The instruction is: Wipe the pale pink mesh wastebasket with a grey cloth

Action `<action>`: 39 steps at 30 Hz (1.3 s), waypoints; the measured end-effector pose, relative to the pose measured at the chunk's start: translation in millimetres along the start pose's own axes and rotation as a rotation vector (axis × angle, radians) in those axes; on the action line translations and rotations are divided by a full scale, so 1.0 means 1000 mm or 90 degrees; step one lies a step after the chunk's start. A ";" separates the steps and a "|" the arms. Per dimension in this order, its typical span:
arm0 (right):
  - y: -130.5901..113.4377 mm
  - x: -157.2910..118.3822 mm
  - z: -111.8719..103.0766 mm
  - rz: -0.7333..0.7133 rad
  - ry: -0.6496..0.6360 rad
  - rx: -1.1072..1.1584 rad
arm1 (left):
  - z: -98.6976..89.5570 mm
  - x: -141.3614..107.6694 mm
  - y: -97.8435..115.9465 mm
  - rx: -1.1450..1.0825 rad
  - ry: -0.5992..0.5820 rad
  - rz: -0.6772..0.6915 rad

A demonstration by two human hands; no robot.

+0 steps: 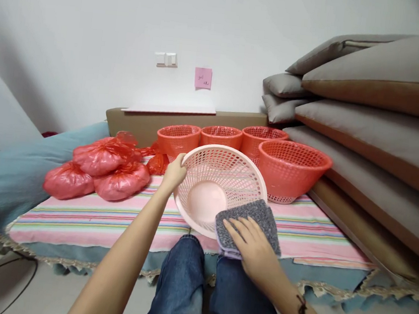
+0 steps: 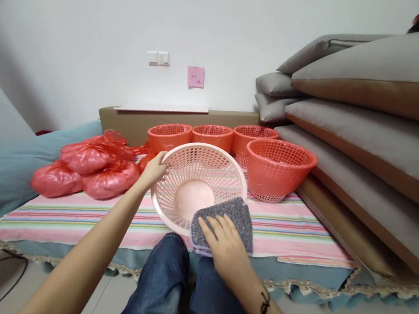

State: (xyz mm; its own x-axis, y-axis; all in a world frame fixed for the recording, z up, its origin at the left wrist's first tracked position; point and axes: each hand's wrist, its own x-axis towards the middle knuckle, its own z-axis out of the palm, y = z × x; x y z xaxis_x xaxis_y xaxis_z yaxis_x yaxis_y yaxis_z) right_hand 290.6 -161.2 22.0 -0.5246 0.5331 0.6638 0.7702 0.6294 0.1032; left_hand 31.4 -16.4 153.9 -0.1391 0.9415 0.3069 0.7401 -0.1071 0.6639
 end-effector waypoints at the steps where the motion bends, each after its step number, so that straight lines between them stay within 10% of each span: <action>1: -0.013 0.003 0.004 0.025 0.021 0.009 | 0.003 -0.001 0.005 0.011 0.004 0.003; 10: -0.093 0.062 0.035 0.236 0.149 -0.017 | 0.015 -0.010 0.019 0.048 0.037 0.026; 26: 0.037 -0.003 0.023 -0.030 0.087 0.034 | 0.012 0.004 0.008 0.089 0.004 0.054; 39: -0.001 -0.005 0.018 0.075 0.011 0.019 | 0.015 -0.026 0.023 0.196 0.044 -0.019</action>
State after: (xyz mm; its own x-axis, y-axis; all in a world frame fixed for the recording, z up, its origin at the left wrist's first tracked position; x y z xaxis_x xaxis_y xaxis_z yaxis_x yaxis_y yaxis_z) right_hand 285.3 -154.3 5.1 -0.4243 0.5943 0.6832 0.8146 0.5801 0.0013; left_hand 62.2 -38.3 151.3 -0.2002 0.9175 0.3437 0.8982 0.0317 0.4384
